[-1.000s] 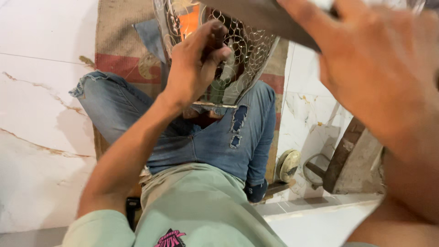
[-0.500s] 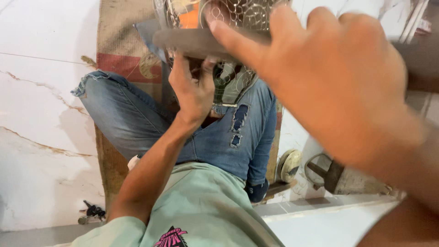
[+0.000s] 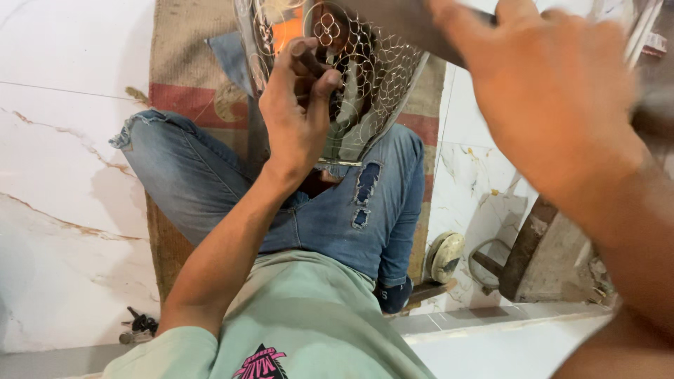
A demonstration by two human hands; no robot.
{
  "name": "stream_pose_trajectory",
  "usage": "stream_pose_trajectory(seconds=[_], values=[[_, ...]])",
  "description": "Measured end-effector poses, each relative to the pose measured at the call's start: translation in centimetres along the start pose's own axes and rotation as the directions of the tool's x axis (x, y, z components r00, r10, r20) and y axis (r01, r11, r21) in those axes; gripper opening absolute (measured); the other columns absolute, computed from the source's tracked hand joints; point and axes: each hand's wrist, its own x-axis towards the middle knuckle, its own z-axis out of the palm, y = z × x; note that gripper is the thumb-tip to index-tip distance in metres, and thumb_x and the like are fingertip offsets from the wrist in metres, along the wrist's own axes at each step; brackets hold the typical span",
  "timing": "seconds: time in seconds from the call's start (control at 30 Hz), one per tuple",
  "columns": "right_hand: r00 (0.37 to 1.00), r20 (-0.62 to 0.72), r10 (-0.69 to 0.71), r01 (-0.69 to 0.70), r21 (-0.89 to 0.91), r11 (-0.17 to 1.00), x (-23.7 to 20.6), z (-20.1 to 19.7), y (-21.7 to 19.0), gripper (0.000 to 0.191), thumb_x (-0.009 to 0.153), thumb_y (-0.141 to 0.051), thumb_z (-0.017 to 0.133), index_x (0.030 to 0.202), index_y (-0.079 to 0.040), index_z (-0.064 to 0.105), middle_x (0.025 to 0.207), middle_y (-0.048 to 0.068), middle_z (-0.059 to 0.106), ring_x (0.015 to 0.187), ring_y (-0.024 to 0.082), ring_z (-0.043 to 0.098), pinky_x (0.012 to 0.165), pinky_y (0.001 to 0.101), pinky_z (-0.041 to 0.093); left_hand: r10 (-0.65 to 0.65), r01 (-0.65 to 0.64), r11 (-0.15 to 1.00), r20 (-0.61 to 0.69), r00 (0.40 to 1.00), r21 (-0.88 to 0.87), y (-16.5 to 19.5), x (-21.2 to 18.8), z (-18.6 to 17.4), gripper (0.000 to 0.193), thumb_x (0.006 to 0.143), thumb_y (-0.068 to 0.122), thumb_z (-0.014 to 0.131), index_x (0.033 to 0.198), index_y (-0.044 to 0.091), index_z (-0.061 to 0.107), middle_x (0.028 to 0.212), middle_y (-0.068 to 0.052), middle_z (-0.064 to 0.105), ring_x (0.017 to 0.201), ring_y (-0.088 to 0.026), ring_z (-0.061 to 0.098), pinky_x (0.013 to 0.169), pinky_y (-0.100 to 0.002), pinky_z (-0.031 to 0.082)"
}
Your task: The person sits on the floor with a large brass vase held between their legs and engraves a scale pattern into its surface, holding a chisel against the metal and striking it with a wooden mallet. They reposition the chisel across different spots and rotate the vase as they work.
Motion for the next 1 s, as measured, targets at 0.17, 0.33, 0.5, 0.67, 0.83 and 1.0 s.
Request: stream_pose_trajectory(seconds=[0.17,0.33,0.5,0.67,0.83,1.0], values=[[0.978,-0.206,-0.027,0.084,0.272,0.959,0.9,-1.4,0.7,0.047,0.092,-0.011,0.066,0.138,-0.021,0.061,0.102,0.005,0.067,0.093,0.026,0.069,0.075,0.0426,0.049,0.083,-0.083,0.997,-0.037,0.996,-0.003,0.6,0.1,0.1,0.034,0.11,0.004,0.073,0.138,0.005,0.053,0.106,-0.006,0.071,0.09,-0.009,0.073,0.079,-0.023,0.06],[0.986,-0.152,-0.063,0.102,0.267,0.958,2.5,-4.7,0.6,0.051,0.088,-0.012,0.075,0.137,-0.021,0.065,0.097,0.005,0.068,0.088,0.025,0.068,0.073,0.0408,0.049,0.133,-0.146,0.983,0.12,0.984,0.109,1.4,1.1,-0.6,0.033,0.107,0.004,0.075,0.136,0.008,0.058,0.101,-0.007,0.07,0.085,-0.013,0.072,0.078,-0.025,0.059],[0.99,0.05,0.13,-0.135,0.571,0.81,-0.3,-2.1,0.4,0.066,0.096,-0.015,0.082,0.156,-0.017,0.055,0.095,0.011,0.065,0.08,0.034,0.066,0.071,0.0451,0.052,0.262,-0.337,0.932,0.397,0.88,0.132,1.1,3.7,-1.6,0.043,0.105,0.007,0.078,0.141,0.006,0.056,0.108,-0.014,0.068,0.091,-0.028,0.07,0.08,-0.037,0.055],[0.964,0.096,0.246,-0.259,0.523,0.812,-5.0,2.3,-1.3,0.067,0.092,-0.011,0.083,0.153,-0.02,0.055,0.107,0.014,0.072,0.08,0.035,0.071,0.071,0.047,0.057,0.352,-0.424,0.904,0.652,0.671,-0.052,1.2,7.0,-1.6,0.044,0.104,0.007,0.076,0.142,0.002,0.055,0.108,-0.017,0.066,0.094,-0.034,0.068,0.082,-0.041,0.054],[0.533,0.392,0.75,-0.166,0.917,-0.362,-9.6,7.5,-8.3,0.086,0.095,-0.014,0.079,0.157,-0.02,0.019,0.104,0.01,0.07,0.086,0.024,0.071,0.076,0.0398,0.065,0.398,-0.467,0.857,0.855,0.333,-0.217,1.9,10.7,-0.1,0.037,0.098,0.009,0.076,0.131,0.0,0.061,0.105,-0.018,0.068,0.097,-0.039,0.068,0.082,-0.048,0.052],[0.524,0.299,0.798,-0.347,0.93,-0.12,-13.1,10.9,-16.9,0.066,0.105,-0.003,0.08,0.158,-0.005,0.04,0.099,0.018,0.057,0.088,0.019,0.057,0.083,0.0315,0.054,0.377,-0.525,0.804,0.922,0.085,-0.28,3.4,12.1,2.1,0.042,0.09,0.012,0.076,0.128,0.0,0.063,0.109,-0.02,0.072,0.096,-0.041,0.069,0.08,-0.049,0.053]])
